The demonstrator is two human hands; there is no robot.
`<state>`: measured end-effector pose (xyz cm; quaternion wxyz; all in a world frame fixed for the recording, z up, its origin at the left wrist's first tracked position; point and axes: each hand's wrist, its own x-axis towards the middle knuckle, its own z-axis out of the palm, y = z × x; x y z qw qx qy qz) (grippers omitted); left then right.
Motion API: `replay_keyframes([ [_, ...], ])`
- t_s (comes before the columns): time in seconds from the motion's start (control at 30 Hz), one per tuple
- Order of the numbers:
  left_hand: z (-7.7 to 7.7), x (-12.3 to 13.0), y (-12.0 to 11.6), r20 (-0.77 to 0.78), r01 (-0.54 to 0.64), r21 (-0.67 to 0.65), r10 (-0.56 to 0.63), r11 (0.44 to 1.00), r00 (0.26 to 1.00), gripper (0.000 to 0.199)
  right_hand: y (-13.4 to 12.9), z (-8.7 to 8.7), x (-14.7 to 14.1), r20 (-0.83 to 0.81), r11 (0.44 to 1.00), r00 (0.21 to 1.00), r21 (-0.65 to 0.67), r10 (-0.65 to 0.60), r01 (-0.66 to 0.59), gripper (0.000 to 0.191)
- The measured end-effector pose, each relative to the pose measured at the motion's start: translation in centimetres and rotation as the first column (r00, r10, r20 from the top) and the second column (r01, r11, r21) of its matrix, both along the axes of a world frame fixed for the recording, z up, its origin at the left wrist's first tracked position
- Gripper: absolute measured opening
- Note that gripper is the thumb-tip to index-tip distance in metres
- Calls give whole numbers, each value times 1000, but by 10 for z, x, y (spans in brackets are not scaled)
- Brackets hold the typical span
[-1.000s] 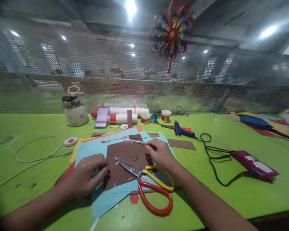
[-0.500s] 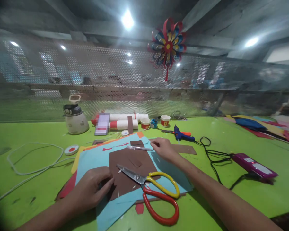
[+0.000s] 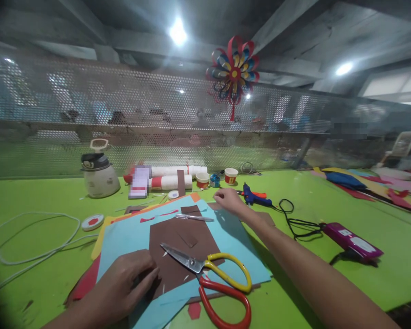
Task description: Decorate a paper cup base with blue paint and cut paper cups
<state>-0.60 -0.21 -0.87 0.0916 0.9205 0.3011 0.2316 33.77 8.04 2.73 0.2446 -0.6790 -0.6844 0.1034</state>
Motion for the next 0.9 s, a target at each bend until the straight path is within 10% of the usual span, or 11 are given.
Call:
replay_keyframes([
  [0.53, -8, 0, 4, 9, -1, -39, 2, 999, 1000, 24, 122, 14, -60, 25, 982, 987, -105, -156, 158, 33],
  [0.9, -5, 1, 4, -13, 11, -114, -13, 993, 1000, 22, 137, 9, -75, -161, 966, 970, -215, -181, 144, 34],
])
